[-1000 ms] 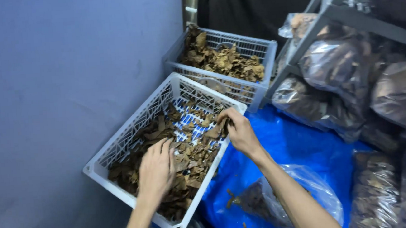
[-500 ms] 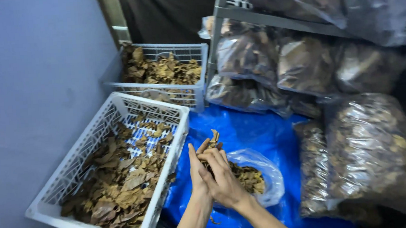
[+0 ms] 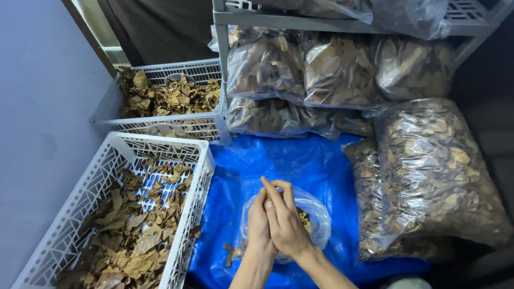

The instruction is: The person sorts dried leaves by hand, transferring them from plastic crates into a clear plastic bag and occasionally shifting leaves within the crates.

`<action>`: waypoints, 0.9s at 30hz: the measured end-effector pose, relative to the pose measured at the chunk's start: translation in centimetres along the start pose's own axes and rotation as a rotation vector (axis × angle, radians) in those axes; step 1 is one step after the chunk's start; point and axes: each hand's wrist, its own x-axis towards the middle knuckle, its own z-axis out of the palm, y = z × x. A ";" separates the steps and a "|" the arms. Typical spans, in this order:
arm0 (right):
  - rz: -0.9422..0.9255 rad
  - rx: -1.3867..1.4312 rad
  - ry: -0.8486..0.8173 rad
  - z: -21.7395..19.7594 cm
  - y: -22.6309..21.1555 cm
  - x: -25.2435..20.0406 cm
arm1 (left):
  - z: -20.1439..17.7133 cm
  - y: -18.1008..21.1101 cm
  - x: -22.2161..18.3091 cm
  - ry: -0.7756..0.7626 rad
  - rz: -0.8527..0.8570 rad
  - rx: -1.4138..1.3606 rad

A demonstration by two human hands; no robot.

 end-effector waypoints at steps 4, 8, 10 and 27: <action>-0.090 -0.199 -0.005 -0.7 0.1 0.2 | 0.0 -1.2 0.1 -0.032 -0.050 -0.005; -0.142 -0.113 -0.073 -1.5 -0.1 0.5 | 0.1 -1.7 0.1 -0.059 -0.096 -0.015; -0.142 -0.235 -0.060 -1.8 0.0 0.6 | 1.0 -1.3 -1.1 -0.009 -0.119 -0.015; 0.097 -0.360 0.106 -3.2 6.9 0.4 | -2.2 -1.1 6.0 -0.118 -0.050 0.249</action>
